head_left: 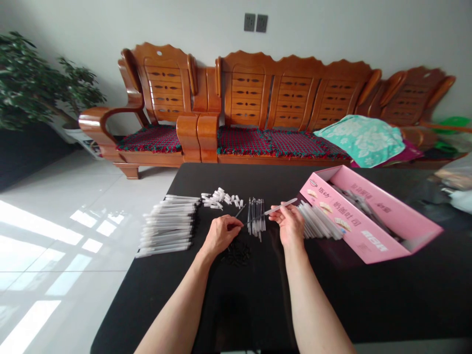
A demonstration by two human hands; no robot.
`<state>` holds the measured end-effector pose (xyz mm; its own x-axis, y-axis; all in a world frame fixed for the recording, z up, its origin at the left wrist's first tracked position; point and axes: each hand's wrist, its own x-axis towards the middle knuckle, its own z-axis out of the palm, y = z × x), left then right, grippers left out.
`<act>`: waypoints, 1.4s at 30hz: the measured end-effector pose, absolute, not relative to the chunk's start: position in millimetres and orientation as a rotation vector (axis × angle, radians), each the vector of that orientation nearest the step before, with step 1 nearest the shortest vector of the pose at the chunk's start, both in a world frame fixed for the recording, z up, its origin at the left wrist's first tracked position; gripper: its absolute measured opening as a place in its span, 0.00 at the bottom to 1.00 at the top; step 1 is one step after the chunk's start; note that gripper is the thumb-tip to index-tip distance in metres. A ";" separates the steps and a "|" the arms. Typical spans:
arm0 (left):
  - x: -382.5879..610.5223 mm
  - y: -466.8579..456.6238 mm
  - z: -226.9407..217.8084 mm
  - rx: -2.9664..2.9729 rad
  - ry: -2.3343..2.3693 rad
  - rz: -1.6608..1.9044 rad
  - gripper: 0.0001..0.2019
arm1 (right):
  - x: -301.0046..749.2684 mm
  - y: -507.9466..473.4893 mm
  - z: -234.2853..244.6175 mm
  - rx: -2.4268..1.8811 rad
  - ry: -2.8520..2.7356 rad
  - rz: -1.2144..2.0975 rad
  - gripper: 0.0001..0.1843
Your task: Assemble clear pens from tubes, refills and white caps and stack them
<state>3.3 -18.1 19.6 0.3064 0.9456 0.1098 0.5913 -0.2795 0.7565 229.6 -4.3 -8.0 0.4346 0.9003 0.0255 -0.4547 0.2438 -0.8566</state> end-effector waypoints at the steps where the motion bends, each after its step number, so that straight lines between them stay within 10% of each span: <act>1: 3.0 -17.8 19.1 1.970 1.364 0.764 0.09 | 229.9 -4.5 -7.8 -0.900 -0.594 1.001 0.18; 23: 15.7 -17.4 5.4 1.536 1.024 1.073 0.18 | 203.5 -15.3 -6.5 -0.860 -0.690 1.375 0.14; 42: 0.1 -16.8 12.0 1.872 1.187 0.756 0.05 | 216.2 -12.3 -8.6 -0.734 -0.547 1.334 0.07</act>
